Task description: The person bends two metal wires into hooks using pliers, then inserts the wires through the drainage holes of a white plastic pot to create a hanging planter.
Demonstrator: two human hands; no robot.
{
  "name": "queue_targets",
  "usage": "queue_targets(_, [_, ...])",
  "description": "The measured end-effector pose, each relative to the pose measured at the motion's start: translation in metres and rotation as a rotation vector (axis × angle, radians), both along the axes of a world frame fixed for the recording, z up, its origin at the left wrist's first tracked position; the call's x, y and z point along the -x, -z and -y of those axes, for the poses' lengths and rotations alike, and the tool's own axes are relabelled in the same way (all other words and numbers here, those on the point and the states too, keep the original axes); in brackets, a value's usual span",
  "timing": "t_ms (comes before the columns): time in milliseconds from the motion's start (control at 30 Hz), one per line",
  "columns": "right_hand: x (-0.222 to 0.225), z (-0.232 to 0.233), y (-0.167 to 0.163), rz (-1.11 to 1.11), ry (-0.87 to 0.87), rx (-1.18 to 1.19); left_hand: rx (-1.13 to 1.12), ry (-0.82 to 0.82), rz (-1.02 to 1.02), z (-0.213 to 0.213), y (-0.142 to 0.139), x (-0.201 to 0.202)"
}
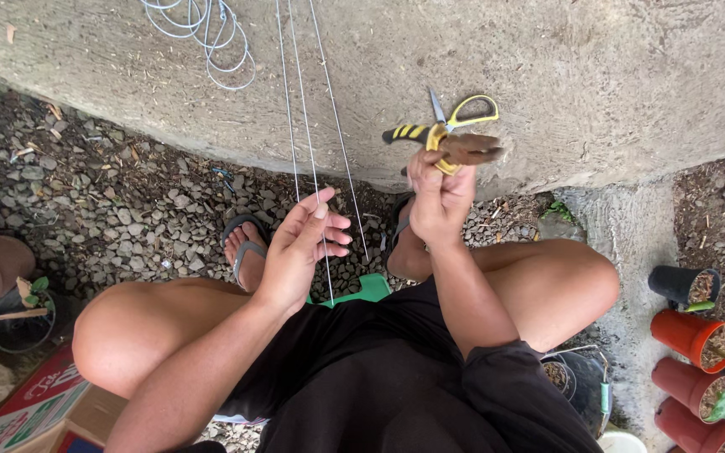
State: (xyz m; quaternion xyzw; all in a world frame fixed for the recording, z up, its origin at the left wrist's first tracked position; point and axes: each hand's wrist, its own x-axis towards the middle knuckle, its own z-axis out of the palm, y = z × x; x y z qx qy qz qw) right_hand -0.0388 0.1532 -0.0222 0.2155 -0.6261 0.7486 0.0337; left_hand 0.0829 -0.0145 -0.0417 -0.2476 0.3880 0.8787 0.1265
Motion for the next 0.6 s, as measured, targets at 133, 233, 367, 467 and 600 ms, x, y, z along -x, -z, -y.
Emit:
queue_targets(133, [0.023,0.022,0.014,0.222,-0.016,-0.258,-0.007,-0.001,-0.004,0.000,-0.001,-0.001])
queue_targets(233, [0.034,0.027,0.014,0.333,0.090,-0.146,-0.016,0.006,-0.012,0.000,-0.002,-0.002])
queue_targets(367, [0.037,0.018,0.014,0.076,0.250,-0.411,-0.019,0.070,-0.012,0.003,-0.003,-0.006])
queue_targets(467, [0.029,0.005,0.006,0.066,0.251,-0.434,-0.006,0.137,0.022,0.002,-0.005,-0.016])
queue_targets(600, [0.014,-0.025,-0.022,0.380,-0.164,-0.111,-0.031,0.197,-0.017,0.000,-0.009,-0.032])
